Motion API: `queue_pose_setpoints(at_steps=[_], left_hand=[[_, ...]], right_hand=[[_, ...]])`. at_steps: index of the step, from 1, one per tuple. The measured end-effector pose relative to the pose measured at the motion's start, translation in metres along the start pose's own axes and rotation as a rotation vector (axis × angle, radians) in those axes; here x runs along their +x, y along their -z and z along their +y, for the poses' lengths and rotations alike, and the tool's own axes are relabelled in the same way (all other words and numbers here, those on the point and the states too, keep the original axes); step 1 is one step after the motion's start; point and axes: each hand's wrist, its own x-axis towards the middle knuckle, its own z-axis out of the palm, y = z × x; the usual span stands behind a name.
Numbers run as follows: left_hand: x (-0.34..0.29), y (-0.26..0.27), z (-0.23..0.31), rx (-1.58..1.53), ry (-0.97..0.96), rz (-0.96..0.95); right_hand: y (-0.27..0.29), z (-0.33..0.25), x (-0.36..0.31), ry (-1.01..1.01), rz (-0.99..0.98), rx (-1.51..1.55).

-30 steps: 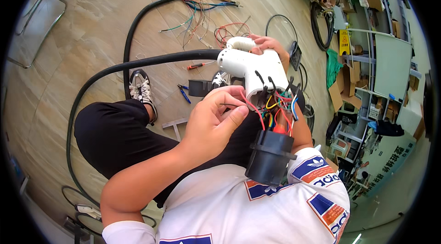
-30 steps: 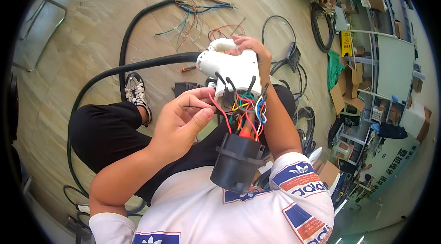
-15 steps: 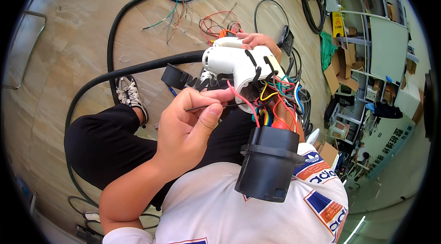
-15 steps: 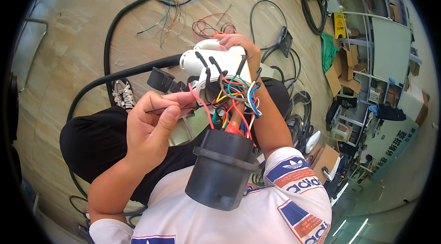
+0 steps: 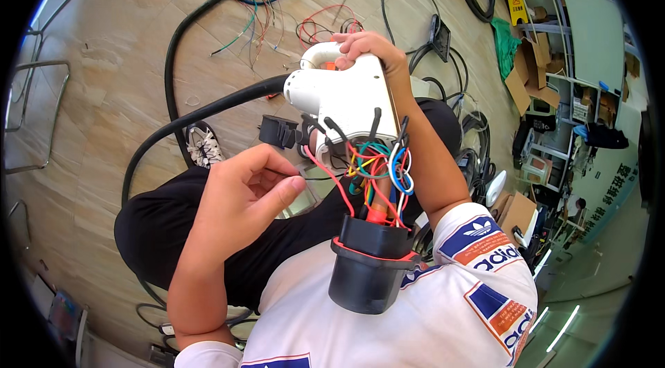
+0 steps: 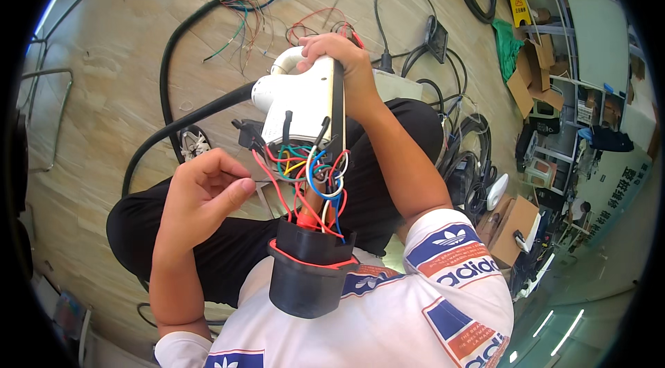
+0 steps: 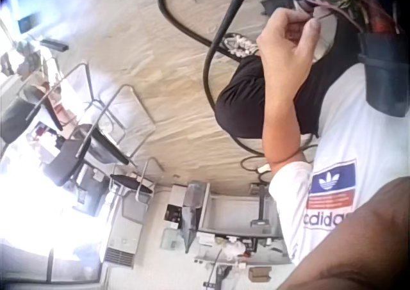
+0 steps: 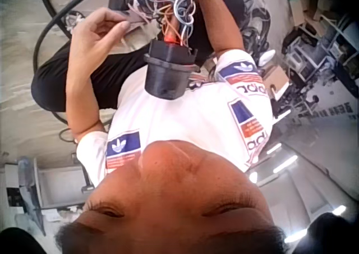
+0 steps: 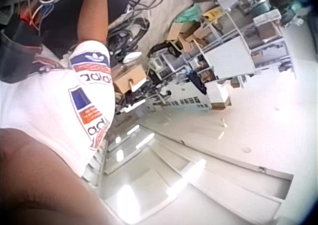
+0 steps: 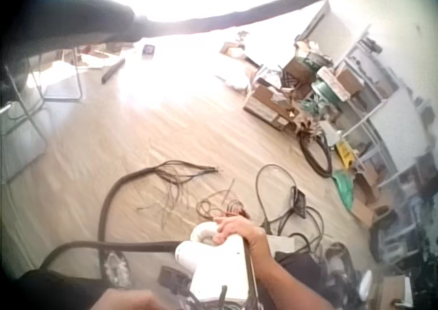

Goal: The person manipulates an EV charging connector and its internal wiring by hand, checking cable connections and using a multimeter to test terminals.

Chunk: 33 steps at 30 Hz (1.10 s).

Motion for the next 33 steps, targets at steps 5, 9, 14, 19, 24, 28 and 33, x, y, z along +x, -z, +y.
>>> queue_pose_setpoints(at_steps=[5, 9, 14, 19, 24, 28, 33], left_hand=[[0.006, 0.001, 0.018, 0.586, -0.595, 0.305], [-0.003, 0.008, 0.032, 0.449, -0.844, 0.055], [0.004, -0.014, 0.053, 0.665, -0.932, 0.083], [0.010, -0.022, 0.065, 0.744, -0.955, 0.086], [0.019, -0.016, 0.065, 0.751, -0.981, 0.061], [0.017, -0.009, 0.059, 0.833, -0.939, 0.128], [0.028, -0.007, 0.041, 0.693, -1.023, 0.059]], right_hand=[[0.001, -0.012, 0.005, 0.046, -0.030, -0.102], [-0.006, -0.001, 0.004, 0.015, -0.037, -0.113], [-0.008, -0.008, 0.005, 0.020, -0.011, -0.111], [-0.006, -0.010, 0.003, 0.037, -0.042, -0.064], [0.004, -0.012, 0.001, 0.044, -0.045, -0.090], [0.001, -0.005, -0.002, -0.029, -0.035, -0.036], [-0.001, 0.006, 0.000, -0.060, -0.020, 0.013]])
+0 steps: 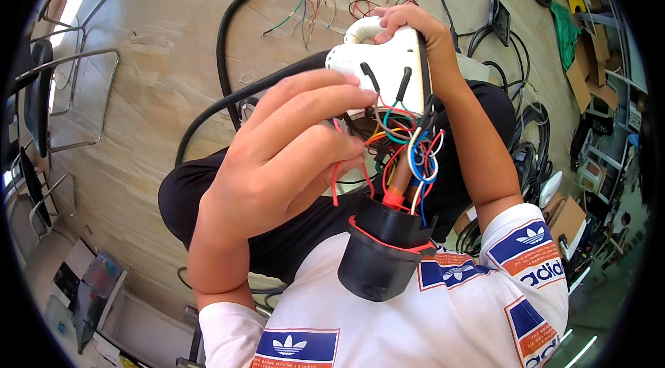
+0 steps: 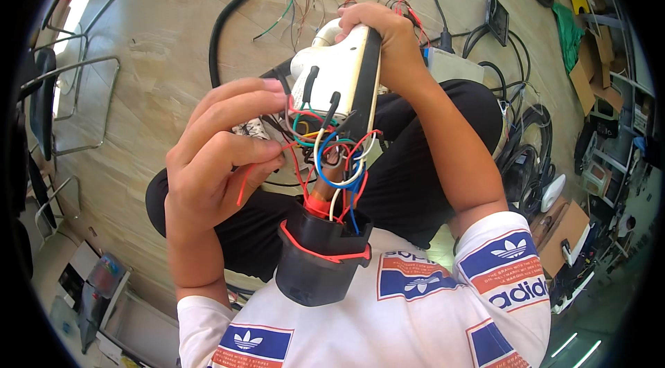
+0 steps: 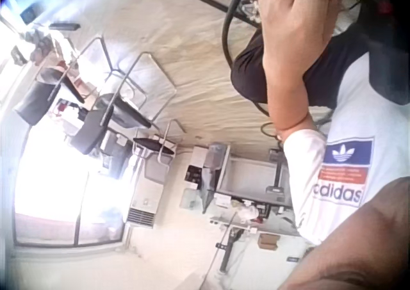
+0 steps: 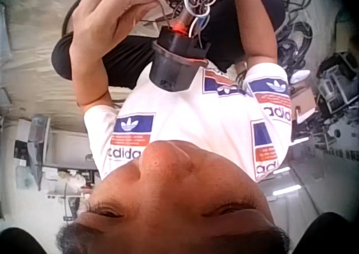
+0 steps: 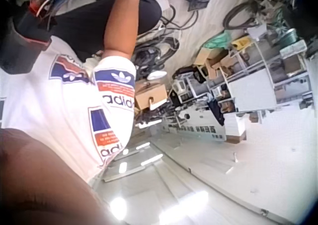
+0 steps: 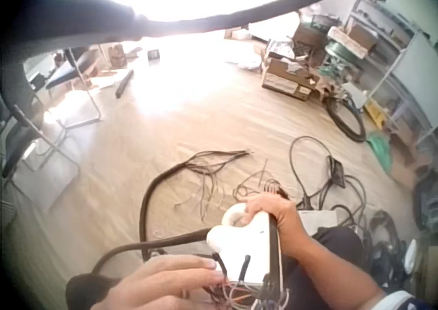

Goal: The person manipulates an EV charging connector and its internal wiring by hand, checking cable connections and using a multimeter to test terminals.

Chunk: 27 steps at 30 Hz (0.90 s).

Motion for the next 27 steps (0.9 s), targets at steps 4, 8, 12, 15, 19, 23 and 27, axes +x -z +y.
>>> queue_pose_setpoints(at_steps=[4, 8, 12, 15, 19, 23, 27], left_hand=[[-0.006, -0.002, -0.004, -0.044, 0.005, 0.032], [-0.011, -0.007, -0.007, -0.042, -0.026, 0.081], [-0.013, -0.007, -0.009, -0.141, 0.112, 0.142], [-0.017, -0.006, -0.002, -0.348, 0.429, 0.138], [-0.019, -0.009, -0.004, -0.532, 0.591, 0.233], [-0.018, -0.005, -0.004, -0.474, 0.623, 0.209], [-0.020, 0.000, -0.007, -0.399, 0.670, 0.191]], right_hand=[[0.001, 0.004, 0.005, -0.028, -0.021, -0.002], [-0.001, 0.011, 0.008, -0.111, -0.018, 0.030], [-0.003, 0.011, 0.012, -0.062, -0.018, 0.090], [-0.002, 0.009, 0.013, -0.208, 0.007, 0.246], [-0.010, 0.006, 0.013, -0.190, 0.011, 0.208], [-0.006, 0.000, 0.012, -0.214, 0.027, 0.201], [-0.006, 0.006, 0.014, -0.151, -0.013, 0.151]])
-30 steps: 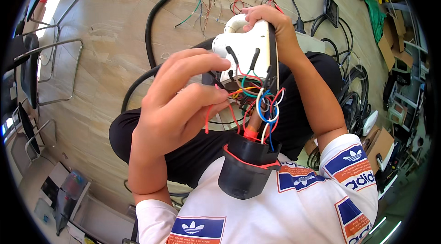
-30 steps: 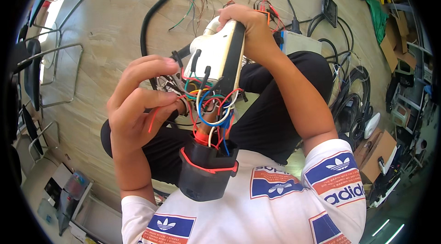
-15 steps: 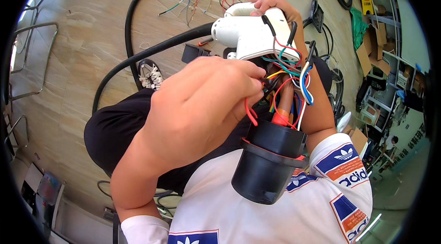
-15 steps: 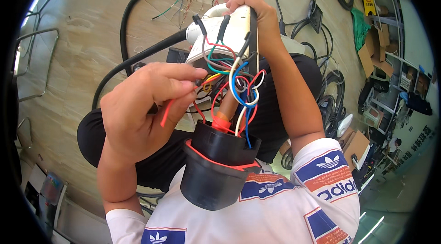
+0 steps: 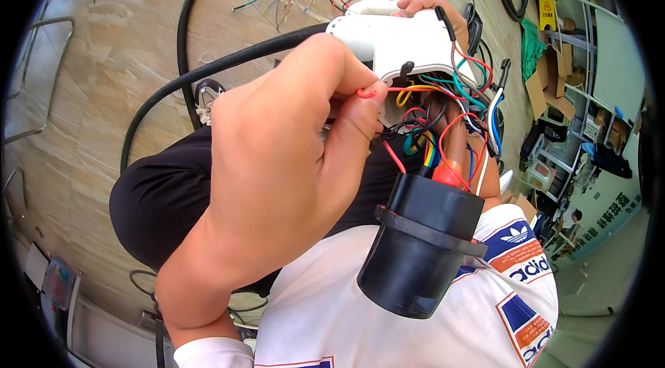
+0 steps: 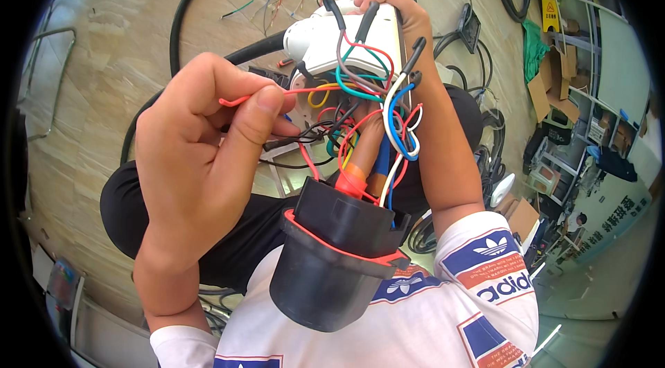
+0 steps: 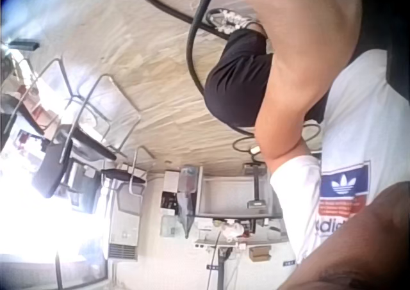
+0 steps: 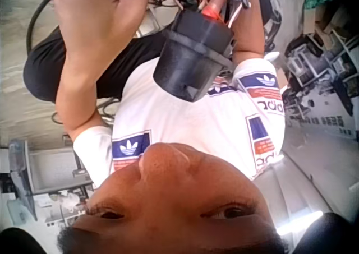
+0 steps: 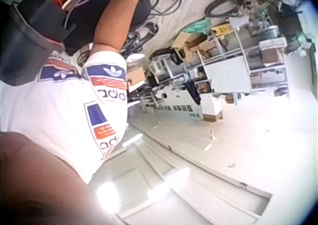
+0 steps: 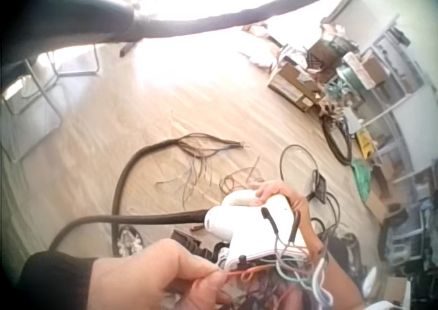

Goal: The person manipulates an EV charging connector and its internal wiring by hand, checking cable connections and using a multimeter to test terminals.

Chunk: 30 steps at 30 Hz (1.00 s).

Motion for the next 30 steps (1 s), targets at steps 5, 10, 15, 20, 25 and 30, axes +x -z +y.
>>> queue_pose_setpoints(at_steps=[5, 10, 15, 20, 25, 30], left_hand=[[-0.001, 0.002, -0.005, 0.053, 0.016, 0.039], [0.001, 0.009, -0.003, 0.156, 0.069, -0.057], [0.007, 0.019, -0.010, -0.050, 0.295, -0.267], [0.010, 0.018, -0.011, 0.048, 0.208, -0.351], [0.015, 0.029, 0.005, -0.112, 0.291, -0.178], [0.021, 0.029, 0.018, -0.118, 0.041, -0.076]], right_hand=[[-0.001, 0.006, 0.001, 0.038, -0.019, -0.005], [-0.001, 0.006, 0.000, 0.010, -0.017, 0.057], [-0.004, 0.000, -0.001, -0.002, -0.007, 0.025], [0.006, 0.006, -0.001, 0.032, -0.036, -0.002], [0.005, 0.000, 0.009, -0.035, -0.084, 0.028], [0.001, -0.001, 0.010, -0.004, 0.011, -0.167]])
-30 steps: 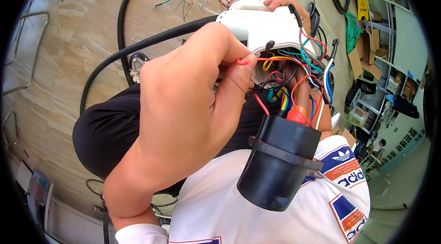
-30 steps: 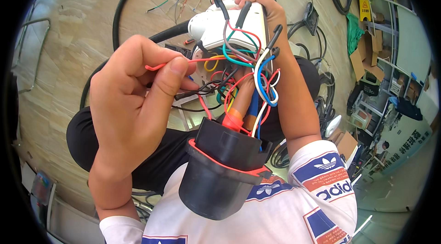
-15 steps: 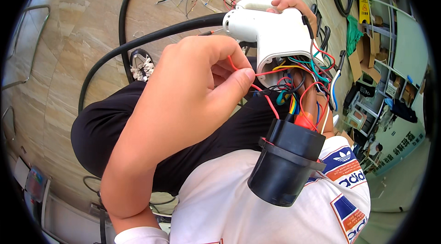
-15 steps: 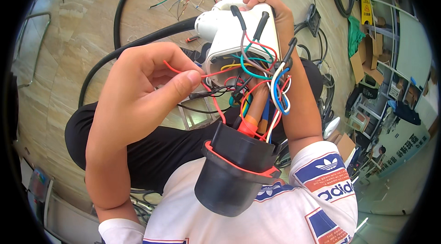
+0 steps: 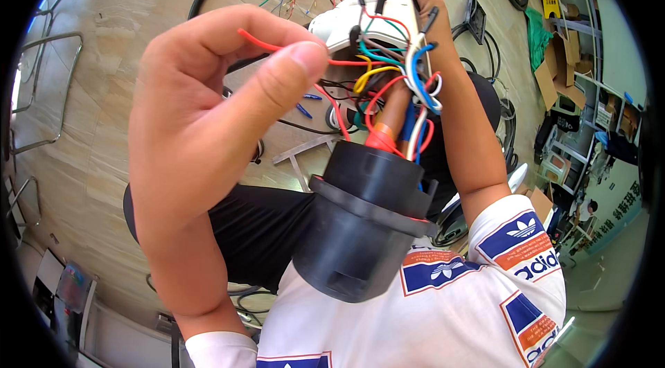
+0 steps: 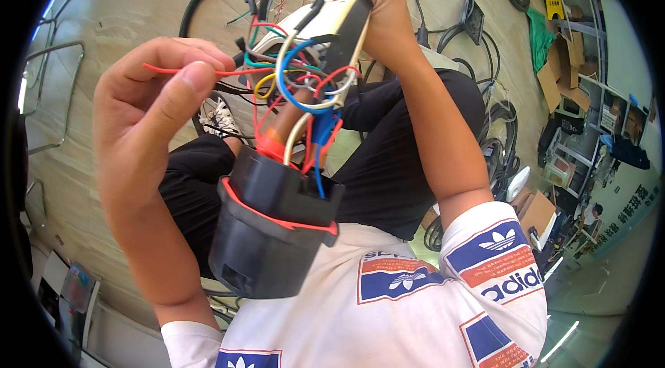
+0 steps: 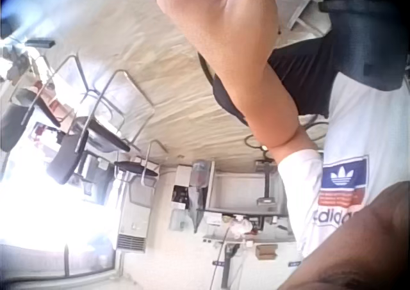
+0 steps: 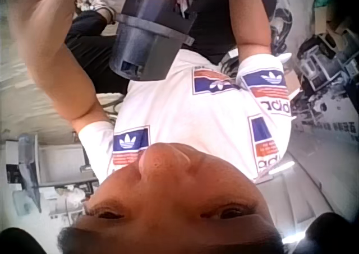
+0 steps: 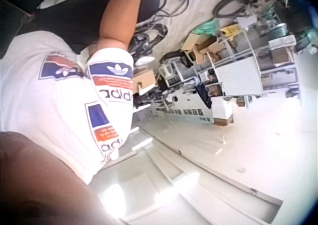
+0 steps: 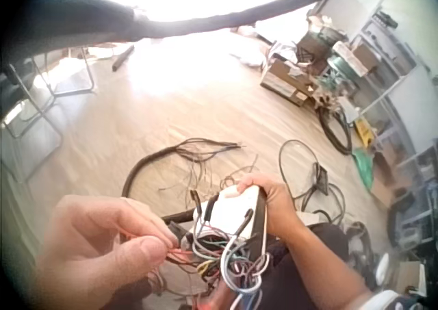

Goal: The person manipulates an EV charging connector and its internal wiring by hand, checking cable connections and using a multimeter to test terminals.

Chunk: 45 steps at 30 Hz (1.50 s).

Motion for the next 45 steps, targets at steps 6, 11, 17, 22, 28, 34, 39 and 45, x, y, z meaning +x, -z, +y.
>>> queue_pose_setpoints(at_steps=[6, 11, 17, 22, 28, 34, 39, 45], left_hand=[[0.003, -0.010, 0.017, 0.166, -0.100, 0.015], [-0.007, -0.023, 0.020, -0.002, -0.032, 0.152], [-0.006, 0.002, 0.037, 0.094, 0.021, 0.124], [-0.015, 0.011, 0.052, 0.162, 0.050, 0.049], [-0.037, 0.022, 0.064, 0.420, 0.245, -0.022], [-0.041, 0.000, 0.087, 1.040, -0.178, -0.084], [-0.039, -0.031, 0.084, 1.183, -0.149, -0.381], [-0.053, -0.035, 0.085, 1.347, -0.232, -0.413]], right_hand=[[-0.002, 0.008, 0.006, 0.077, 0.026, -0.240], [-0.009, -0.016, 0.012, 0.060, 0.054, -0.414], [-0.009, -0.021, 0.012, 0.165, -0.133, -0.338], [-0.012, -0.047, 0.007, 0.285, -0.219, -0.376], [-0.020, -0.053, -0.005, 0.294, -0.269, -0.444], [-0.024, -0.053, -0.016, 0.376, -0.278, -0.496], [-0.025, -0.050, -0.020, 0.389, -0.262, -0.529], [-0.025, -0.055, -0.020, 0.300, -0.260, -0.521]])
